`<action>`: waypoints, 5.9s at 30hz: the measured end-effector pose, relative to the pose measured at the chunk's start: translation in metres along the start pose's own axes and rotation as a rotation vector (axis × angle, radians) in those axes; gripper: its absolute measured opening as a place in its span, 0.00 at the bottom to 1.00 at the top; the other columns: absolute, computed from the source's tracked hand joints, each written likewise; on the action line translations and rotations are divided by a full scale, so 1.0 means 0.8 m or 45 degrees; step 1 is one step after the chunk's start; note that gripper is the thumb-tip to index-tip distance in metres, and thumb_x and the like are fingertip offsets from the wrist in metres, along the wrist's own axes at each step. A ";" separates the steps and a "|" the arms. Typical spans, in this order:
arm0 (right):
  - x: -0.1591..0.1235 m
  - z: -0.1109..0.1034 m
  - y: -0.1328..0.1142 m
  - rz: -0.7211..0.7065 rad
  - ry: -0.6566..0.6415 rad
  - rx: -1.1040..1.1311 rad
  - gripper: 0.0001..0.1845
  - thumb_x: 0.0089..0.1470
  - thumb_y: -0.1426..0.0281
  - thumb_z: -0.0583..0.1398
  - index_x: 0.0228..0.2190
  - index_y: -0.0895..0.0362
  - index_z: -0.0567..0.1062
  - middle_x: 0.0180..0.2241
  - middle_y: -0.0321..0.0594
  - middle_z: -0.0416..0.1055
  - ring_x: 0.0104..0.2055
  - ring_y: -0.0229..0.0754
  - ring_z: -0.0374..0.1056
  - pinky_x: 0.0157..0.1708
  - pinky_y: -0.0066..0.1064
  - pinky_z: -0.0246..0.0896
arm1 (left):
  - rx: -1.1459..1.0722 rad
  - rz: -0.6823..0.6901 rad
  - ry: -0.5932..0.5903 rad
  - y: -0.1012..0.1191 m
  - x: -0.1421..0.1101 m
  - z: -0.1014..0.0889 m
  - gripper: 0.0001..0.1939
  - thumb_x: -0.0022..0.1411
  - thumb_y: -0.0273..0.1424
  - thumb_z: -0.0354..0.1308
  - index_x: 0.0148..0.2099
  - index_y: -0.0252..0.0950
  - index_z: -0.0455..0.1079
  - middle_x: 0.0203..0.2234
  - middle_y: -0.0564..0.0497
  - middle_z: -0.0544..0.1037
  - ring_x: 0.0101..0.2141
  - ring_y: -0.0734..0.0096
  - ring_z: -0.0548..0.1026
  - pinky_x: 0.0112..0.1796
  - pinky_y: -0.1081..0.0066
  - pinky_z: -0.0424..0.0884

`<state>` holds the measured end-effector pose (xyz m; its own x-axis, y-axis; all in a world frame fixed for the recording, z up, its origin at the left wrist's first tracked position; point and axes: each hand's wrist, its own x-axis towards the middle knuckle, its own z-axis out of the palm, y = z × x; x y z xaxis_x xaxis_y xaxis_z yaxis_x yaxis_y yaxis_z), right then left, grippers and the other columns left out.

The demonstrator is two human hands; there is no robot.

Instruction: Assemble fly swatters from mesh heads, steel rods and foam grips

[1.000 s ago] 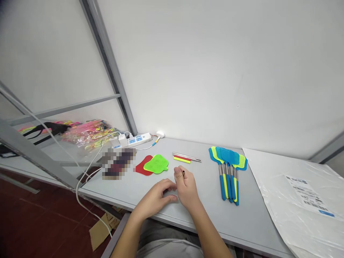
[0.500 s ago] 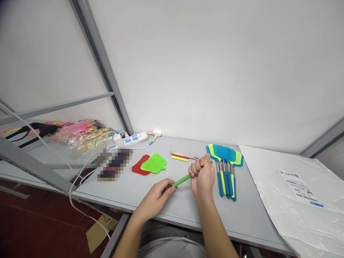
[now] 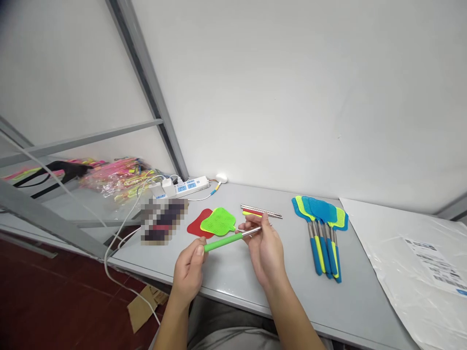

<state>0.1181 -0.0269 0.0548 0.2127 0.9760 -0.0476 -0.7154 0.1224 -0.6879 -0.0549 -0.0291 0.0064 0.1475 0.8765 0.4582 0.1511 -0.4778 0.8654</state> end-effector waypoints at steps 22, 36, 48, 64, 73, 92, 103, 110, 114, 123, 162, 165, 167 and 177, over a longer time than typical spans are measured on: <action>0.027 0.016 0.074 -0.410 -0.569 -2.023 0.26 0.60 0.60 0.56 0.57 0.56 0.66 0.58 0.51 0.65 0.62 0.55 0.56 0.58 0.50 0.51 | 0.415 -0.465 0.097 0.033 0.015 -0.028 0.14 0.71 0.41 0.40 0.44 0.41 0.63 0.25 0.53 0.73 0.25 0.66 0.71 0.29 0.71 0.62; 0.025 -0.030 0.081 -0.731 -0.308 -2.468 0.18 0.64 0.73 0.49 0.49 0.58 0.73 0.51 0.50 0.72 0.54 0.52 0.66 0.54 0.49 0.56 | 0.072 -0.475 0.044 0.016 0.013 -0.016 0.19 0.70 0.44 0.41 0.55 0.40 0.59 0.25 0.57 0.66 0.19 0.75 0.64 0.23 0.75 0.61; -0.005 -0.084 0.026 -0.865 -0.189 -2.048 0.17 0.64 0.69 0.51 0.48 0.53 0.75 0.45 0.43 0.77 0.47 0.48 0.71 0.47 0.43 0.64 | -0.196 -0.571 -0.439 0.018 0.000 0.045 0.21 0.69 0.47 0.43 0.56 0.41 0.61 0.25 0.58 0.66 0.19 0.77 0.62 0.20 0.77 0.63; -0.026 -0.108 0.003 -0.591 0.356 -1.167 0.13 0.53 0.59 0.62 0.35 0.54 0.69 0.32 0.41 0.76 0.32 0.45 0.73 0.30 0.33 0.65 | 0.110 -0.460 -0.564 0.044 0.001 0.049 0.21 0.69 0.45 0.44 0.55 0.40 0.66 0.25 0.55 0.70 0.25 0.71 0.67 0.27 0.74 0.63; -0.055 -0.132 -0.020 -0.317 0.449 -0.313 0.18 0.55 0.56 0.60 0.24 0.55 0.66 0.15 0.25 0.52 0.16 0.30 0.46 0.16 0.24 0.45 | 0.201 -0.305 -0.705 0.063 -0.013 0.078 0.17 0.68 0.41 0.48 0.54 0.43 0.69 0.46 0.50 0.77 0.46 0.63 0.72 0.47 0.67 0.65; -0.062 -0.132 0.000 -0.480 0.386 -0.414 0.20 0.56 0.56 0.60 0.22 0.55 0.63 0.15 0.26 0.53 0.17 0.31 0.49 0.17 0.26 0.48 | 0.329 -0.152 -0.734 0.080 -0.011 0.077 0.19 0.70 0.40 0.47 0.60 0.46 0.66 0.52 0.52 0.75 0.52 0.64 0.71 0.51 0.67 0.65; -0.075 -0.114 -0.019 -0.578 0.419 -0.454 0.20 0.58 0.56 0.59 0.23 0.55 0.63 0.16 0.27 0.54 0.18 0.32 0.50 0.19 0.27 0.50 | 0.300 -0.085 -0.744 0.093 -0.014 0.077 0.19 0.71 0.39 0.47 0.59 0.45 0.67 0.52 0.51 0.75 0.50 0.65 0.73 0.50 0.67 0.66; -0.081 -0.109 -0.033 -0.572 0.349 -0.633 0.21 0.58 0.55 0.58 0.21 0.55 0.64 0.15 0.28 0.54 0.18 0.32 0.52 0.20 0.28 0.50 | 0.276 -0.069 -0.736 0.103 -0.013 0.073 0.18 0.70 0.38 0.47 0.59 0.45 0.67 0.51 0.52 0.76 0.48 0.66 0.74 0.49 0.69 0.67; -0.085 -0.115 -0.047 -0.556 0.276 -0.864 0.19 0.59 0.56 0.57 0.24 0.56 0.69 0.15 0.29 0.56 0.19 0.34 0.54 0.22 0.29 0.50 | 0.289 -0.071 -0.730 0.105 -0.013 0.070 0.18 0.70 0.39 0.47 0.57 0.44 0.70 0.50 0.51 0.77 0.49 0.64 0.73 0.50 0.68 0.67; -0.091 -0.139 -0.079 -0.327 0.007 -1.104 0.17 0.55 0.57 0.61 0.26 0.57 0.74 0.16 0.32 0.62 0.20 0.36 0.57 0.24 0.30 0.54 | 0.328 -0.025 -0.818 0.104 -0.014 0.061 0.18 0.71 0.38 0.45 0.56 0.44 0.70 0.48 0.53 0.78 0.48 0.66 0.74 0.48 0.69 0.68; -0.114 -0.089 -0.066 -0.213 0.015 -0.774 0.21 0.54 0.51 0.60 0.23 0.54 0.68 0.20 0.32 0.59 0.20 0.34 0.51 0.20 0.29 0.48 | 0.881 0.337 -0.604 0.121 -0.022 0.063 0.13 0.71 0.36 0.45 0.48 0.42 0.70 0.37 0.49 0.81 0.36 0.63 0.78 0.35 0.68 0.67; -0.113 -0.085 -0.062 -0.218 0.026 -0.891 0.21 0.53 0.52 0.61 0.20 0.54 0.65 0.18 0.31 0.58 0.20 0.35 0.52 0.22 0.30 0.50 | 0.847 0.276 -0.612 0.124 -0.015 0.060 0.14 0.71 0.36 0.45 0.47 0.42 0.71 0.37 0.50 0.80 0.36 0.63 0.78 0.36 0.69 0.67; -0.113 -0.084 -0.055 -0.242 0.016 -0.991 0.23 0.52 0.53 0.62 0.18 0.54 0.63 0.16 0.30 0.57 0.21 0.35 0.54 0.24 0.30 0.52 | 0.821 0.258 -0.635 0.128 -0.014 0.060 0.14 0.71 0.37 0.45 0.47 0.43 0.72 0.36 0.50 0.80 0.36 0.63 0.78 0.36 0.69 0.68; -0.107 -0.085 -0.033 -0.405 0.064 -0.880 0.18 0.56 0.57 0.60 0.22 0.54 0.65 0.19 0.29 0.57 0.23 0.36 0.55 0.29 0.30 0.55 | 0.736 0.179 -0.729 0.133 -0.019 0.077 0.16 0.71 0.38 0.42 0.41 0.44 0.72 0.27 0.52 0.78 0.29 0.64 0.76 0.30 0.72 0.65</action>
<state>0.1639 -0.1258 0.0276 0.3807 0.9011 0.2076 -0.0384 0.2398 -0.9701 0.0191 -0.0972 0.0790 0.6545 0.7153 0.2448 0.5500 -0.6727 0.4949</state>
